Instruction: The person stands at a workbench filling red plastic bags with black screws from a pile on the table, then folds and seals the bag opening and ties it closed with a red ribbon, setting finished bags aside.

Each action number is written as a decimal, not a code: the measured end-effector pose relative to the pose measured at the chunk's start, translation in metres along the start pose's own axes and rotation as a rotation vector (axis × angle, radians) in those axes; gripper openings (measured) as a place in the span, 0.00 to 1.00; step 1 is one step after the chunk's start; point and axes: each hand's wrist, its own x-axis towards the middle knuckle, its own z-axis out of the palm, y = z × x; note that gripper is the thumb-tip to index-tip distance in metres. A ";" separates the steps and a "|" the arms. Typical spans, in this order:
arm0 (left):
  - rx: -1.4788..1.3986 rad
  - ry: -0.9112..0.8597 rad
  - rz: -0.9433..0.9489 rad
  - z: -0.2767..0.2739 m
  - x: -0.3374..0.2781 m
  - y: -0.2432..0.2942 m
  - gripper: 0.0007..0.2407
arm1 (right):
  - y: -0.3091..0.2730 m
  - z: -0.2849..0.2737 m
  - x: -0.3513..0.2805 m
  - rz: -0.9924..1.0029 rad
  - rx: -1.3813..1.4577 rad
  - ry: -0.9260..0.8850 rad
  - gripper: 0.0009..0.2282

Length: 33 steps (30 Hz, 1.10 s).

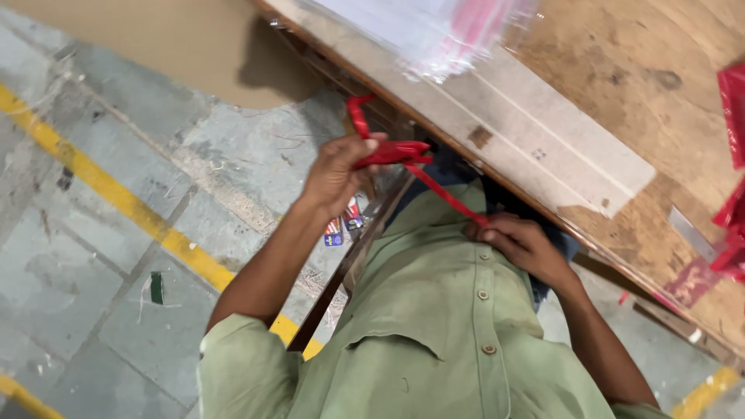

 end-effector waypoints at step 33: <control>-0.083 -0.206 -0.259 0.025 0.006 -0.047 0.08 | -0.016 0.010 -0.052 -0.073 0.447 0.860 0.07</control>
